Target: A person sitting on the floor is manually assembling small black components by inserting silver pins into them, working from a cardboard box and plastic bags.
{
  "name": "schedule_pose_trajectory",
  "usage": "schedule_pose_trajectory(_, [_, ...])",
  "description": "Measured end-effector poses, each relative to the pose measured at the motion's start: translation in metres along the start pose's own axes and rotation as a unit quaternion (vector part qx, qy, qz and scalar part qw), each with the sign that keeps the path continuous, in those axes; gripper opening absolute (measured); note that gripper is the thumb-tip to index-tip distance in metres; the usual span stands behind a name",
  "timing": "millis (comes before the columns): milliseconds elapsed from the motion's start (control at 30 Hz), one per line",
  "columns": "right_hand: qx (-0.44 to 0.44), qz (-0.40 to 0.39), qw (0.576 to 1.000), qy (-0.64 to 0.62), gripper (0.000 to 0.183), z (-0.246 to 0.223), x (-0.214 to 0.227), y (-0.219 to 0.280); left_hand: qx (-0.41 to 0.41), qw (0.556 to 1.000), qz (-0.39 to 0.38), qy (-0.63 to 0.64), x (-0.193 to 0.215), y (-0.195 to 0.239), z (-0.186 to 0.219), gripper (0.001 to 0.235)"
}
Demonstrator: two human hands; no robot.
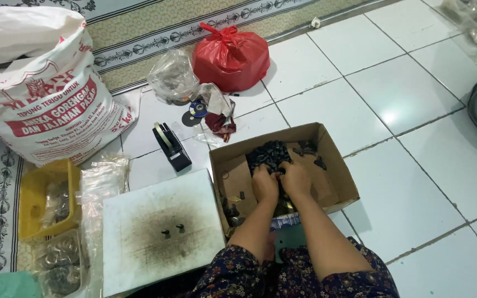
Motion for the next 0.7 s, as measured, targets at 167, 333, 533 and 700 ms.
schedule_pose_trajectory(167, [0.003, 0.006, 1.000, -0.005, 0.031, 0.001, 0.004, 0.005, 0.007, 0.999, -0.016, 0.052, -0.010, -0.010, -0.033, 0.021])
schedule_pose_trajectory(333, [0.019, 0.015, 0.999, -0.026, 0.028, 0.000, 0.009, 0.009, 0.006, 0.997, -0.046, 0.057, 0.001, -0.003, -0.029, 0.017])
schedule_pose_trajectory(533, [0.053, -0.013, 0.997, -0.052, 0.027, -0.005, 0.009, 0.012, -0.022, 0.998, -0.054, 0.011, -0.011, -0.005, -0.047, 0.018])
schedule_pose_trajectory(700, [0.061, -0.043, 0.995, -0.068, 0.025, 0.004, -0.020, -0.001, -0.041, 0.996, -0.079, 0.024, -0.012, -0.010, -0.050, 0.014])
Point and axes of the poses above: each hand's wrist, its own y-axis away from the middle knuckle, its own x-axis out of the back of the hand, z = x × y, the point moved 3 cm from there along -y, towards the middle knuckle, and after that the axes turned 13 degrees about y, right-handed, at the moved point
